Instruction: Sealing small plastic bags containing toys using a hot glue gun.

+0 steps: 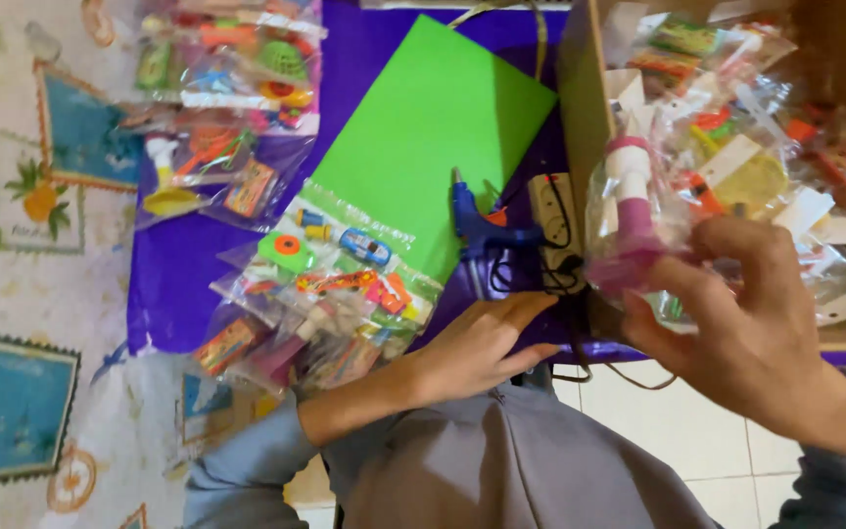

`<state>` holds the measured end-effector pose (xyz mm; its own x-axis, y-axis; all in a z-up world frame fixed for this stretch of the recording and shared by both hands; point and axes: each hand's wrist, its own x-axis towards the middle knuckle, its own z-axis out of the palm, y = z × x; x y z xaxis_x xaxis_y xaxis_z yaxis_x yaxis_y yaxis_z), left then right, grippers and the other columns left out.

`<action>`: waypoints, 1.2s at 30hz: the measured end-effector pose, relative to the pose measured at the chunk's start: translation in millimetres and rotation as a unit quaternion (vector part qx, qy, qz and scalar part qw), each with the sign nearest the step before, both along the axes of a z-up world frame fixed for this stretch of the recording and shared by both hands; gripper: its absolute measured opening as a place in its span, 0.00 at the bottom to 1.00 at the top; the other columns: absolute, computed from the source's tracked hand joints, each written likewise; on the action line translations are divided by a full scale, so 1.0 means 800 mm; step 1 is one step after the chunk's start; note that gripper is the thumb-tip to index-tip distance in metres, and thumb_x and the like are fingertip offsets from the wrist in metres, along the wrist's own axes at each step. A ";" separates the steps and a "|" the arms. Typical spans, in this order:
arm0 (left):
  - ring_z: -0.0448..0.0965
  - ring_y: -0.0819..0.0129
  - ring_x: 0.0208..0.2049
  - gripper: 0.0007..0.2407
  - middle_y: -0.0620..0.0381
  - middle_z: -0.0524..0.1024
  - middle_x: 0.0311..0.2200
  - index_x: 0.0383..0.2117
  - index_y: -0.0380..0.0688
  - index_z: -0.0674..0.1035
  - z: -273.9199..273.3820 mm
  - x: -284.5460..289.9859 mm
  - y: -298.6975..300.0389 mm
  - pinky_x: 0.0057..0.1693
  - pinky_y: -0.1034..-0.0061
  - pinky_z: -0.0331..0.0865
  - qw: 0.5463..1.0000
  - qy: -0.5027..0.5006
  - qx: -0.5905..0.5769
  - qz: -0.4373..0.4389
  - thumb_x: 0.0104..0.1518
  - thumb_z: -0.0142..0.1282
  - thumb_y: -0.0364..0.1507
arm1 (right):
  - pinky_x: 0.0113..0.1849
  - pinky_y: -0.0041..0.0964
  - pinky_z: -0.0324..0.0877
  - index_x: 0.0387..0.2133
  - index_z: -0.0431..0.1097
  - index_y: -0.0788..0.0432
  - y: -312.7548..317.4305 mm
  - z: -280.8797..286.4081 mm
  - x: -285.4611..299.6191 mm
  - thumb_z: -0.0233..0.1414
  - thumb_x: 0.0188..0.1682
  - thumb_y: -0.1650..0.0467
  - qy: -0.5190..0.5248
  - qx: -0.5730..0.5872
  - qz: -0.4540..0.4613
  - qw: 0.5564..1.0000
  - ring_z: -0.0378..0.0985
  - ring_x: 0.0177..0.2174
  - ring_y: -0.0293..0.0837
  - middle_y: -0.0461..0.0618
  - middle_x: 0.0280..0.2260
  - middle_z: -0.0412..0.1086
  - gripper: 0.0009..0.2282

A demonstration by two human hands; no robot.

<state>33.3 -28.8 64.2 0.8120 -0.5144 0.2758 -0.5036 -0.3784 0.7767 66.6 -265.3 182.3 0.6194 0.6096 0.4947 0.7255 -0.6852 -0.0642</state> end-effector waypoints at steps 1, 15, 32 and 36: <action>0.79 0.41 0.48 0.22 0.36 0.75 0.52 0.55 0.27 0.69 0.002 -0.010 0.005 0.54 0.60 0.71 1.000 0.002 -0.002 0.017 0.61 0.53 0.34 | 0.36 0.43 0.67 0.41 0.75 0.63 -0.002 -0.010 -0.004 0.67 0.41 0.79 0.002 -0.002 0.017 1.000 0.68 0.41 0.55 0.60 0.46 0.61 0.15; 0.68 0.71 0.55 0.25 0.52 0.68 0.57 0.70 0.41 0.49 -0.023 -0.072 0.046 0.61 0.73 0.64 0.841 0.275 -0.460 0.064 0.71 0.39 0.36 | 0.55 0.62 0.70 0.31 0.73 0.67 0.103 -0.071 -0.024 0.63 0.38 0.74 0.110 0.032 0.310 0.944 0.74 0.43 0.58 0.59 0.35 0.71 0.10; 0.74 0.55 0.57 0.26 0.40 0.66 0.62 0.67 0.37 0.55 0.059 -0.027 0.036 0.59 0.64 0.70 0.962 0.194 -0.191 0.021 0.64 0.49 0.29 | 0.46 0.48 0.75 0.32 0.78 0.63 0.012 -0.057 -0.009 0.65 0.41 0.80 -0.106 0.054 0.133 0.984 0.72 0.48 0.61 0.60 0.43 0.63 0.08; 0.74 0.51 0.58 0.18 0.45 0.65 0.61 0.58 0.36 0.68 0.083 -0.010 0.019 0.61 0.67 0.68 0.997 0.029 -0.077 -0.010 0.62 0.52 0.25 | 0.40 0.48 0.72 0.40 0.81 0.66 -0.019 -0.034 0.000 0.65 0.42 0.85 -0.146 0.026 0.039 0.988 0.71 0.42 0.59 0.59 0.40 0.59 0.13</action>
